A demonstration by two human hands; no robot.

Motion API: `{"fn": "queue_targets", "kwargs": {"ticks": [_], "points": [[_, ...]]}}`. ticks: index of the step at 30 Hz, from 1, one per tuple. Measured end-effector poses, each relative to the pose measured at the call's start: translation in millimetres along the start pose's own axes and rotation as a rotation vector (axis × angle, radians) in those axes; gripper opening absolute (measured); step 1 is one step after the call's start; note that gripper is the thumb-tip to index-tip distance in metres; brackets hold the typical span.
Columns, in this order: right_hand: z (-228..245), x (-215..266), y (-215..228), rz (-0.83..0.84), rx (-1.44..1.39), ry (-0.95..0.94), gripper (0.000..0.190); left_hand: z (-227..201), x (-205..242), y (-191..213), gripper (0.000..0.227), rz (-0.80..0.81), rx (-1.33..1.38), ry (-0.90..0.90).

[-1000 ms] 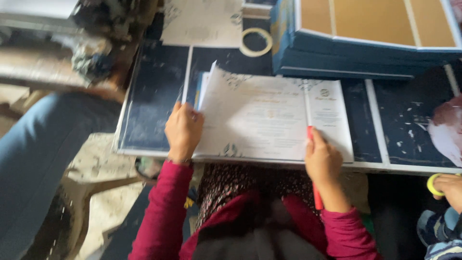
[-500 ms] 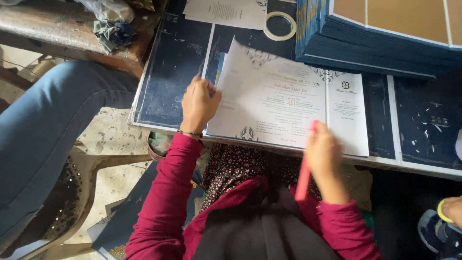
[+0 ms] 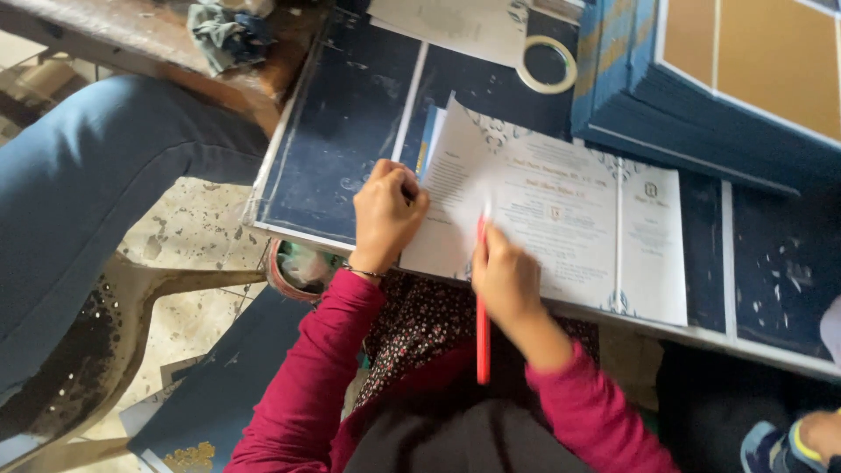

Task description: The person places a printed sheet into a book cover, smooths it down, and folds the cover over. They repeat this process with multiple sheets and covers, stacking the finished items on the table.

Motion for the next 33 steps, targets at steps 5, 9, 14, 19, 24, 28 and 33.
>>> {"fn": "queue_targets", "kwargs": {"ticks": [5,9,14,19,24,28,33], "points": [[-90.1,-152.2,-53.6,-0.008,0.104,-0.048,0.019,-0.4,-0.6,-0.2,0.016,0.019,0.028,0.005],[-108.3,-175.0,-56.8,-0.076,0.058,0.001,0.017,-4.5,-0.2,3.5,0.013,0.051,0.038,0.02],[-2.2,-17.2,2.6,0.028,-0.141,-0.055,0.033,-7.5,-0.4,4.6,0.013,0.051,0.037,0.024],[-4.7,-7.7,0.0,-0.001,-0.06,0.035,0.033,-8.5,4.1,4.9,0.015,0.022,0.011,-0.017],[-86.6,-161.7,-49.2,-0.066,0.078,-0.063,0.021,-9.0,2.0,6.3,0.017,0.027,0.056,0.018],[-78.7,-148.5,-41.2,-0.005,0.055,-0.113,0.016,-5.7,1.6,5.4,0.017,0.033,0.027,0.02],[15.6,18.3,4.4,0.047,-0.073,-0.054,0.022,-5.5,2.1,1.6,0.014,0.0,-0.011,0.033]]}}
Point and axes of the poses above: each hand's wrist, its own x-axis away from the middle knuckle, its own y-axis out of the back of the hand, z = x × y, the point moved 3 cm from there along -x, towards the middle knuckle, and after that the axes turned 8 degrees about y, right-handed, at the moved point
